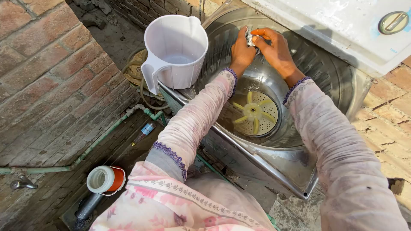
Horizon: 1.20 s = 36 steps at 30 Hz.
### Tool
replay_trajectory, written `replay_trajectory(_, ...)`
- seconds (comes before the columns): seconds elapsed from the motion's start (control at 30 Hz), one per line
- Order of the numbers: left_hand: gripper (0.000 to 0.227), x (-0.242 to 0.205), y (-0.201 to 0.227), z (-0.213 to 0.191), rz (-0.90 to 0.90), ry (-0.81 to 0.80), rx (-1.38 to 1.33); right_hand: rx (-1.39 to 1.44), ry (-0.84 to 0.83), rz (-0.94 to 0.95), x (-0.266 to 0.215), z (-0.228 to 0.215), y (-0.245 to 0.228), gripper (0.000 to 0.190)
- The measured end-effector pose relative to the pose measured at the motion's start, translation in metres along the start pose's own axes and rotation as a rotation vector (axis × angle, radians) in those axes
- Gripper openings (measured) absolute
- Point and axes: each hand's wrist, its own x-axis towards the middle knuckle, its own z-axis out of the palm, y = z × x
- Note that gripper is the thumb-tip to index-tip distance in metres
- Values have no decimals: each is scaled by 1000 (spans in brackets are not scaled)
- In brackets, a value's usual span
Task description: Cleaning and repairing the interior components and control panel of a twin-tub washing machine.
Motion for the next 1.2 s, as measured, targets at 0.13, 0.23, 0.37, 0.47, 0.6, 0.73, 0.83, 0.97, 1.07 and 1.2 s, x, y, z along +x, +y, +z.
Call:
replay_trajectory(0.13, 107, -31, 45, -14, 98, -76, -48, 284, -49, 468, -19, -2, -24, 30)
replay_trajectory(0.23, 110, -46, 92, -43, 41, -337, 248, 276, 12, 314, -13, -5, -12, 32)
replay_trajectory(0.37, 102, -57, 131, -85, 477, -97, 794, 393, 75, 119, 10, -4, -25, 31)
replay_trajectory(0.47, 91, -67, 157, -130, 512, 18, 1033, 593, 40, 56, 22, 5, -73, 31)
replay_trajectory(0.6, 99, -49, 112, -162, 613, 376, 1217, 757, -97, 30, 29, 33, -117, 27)
replay_trajectory(0.73, 70, -78, 133, -205, 226, -22, 1272, 457, -171, -11, 40, 62, -124, 33)
replay_trajectory(0.83, 20, -73, 117, -219, 312, -30, 1244, 227, -243, 13, 45, 72, -134, 39)
replay_trajectory(0.97, 15, -71, 117, -229, 458, 75, 1194, 31, -210, -208, 48, 72, -131, 29)
replay_trajectory(1.07, 14, -73, 121, -241, 502, 148, 1186, -156, -81, -576, 45, 69, -137, 21)
replay_trajectory(1.2, 11, -82, 130, -253, 530, 221, 1211, -201, -117, -852, 47, 67, -147, 25)
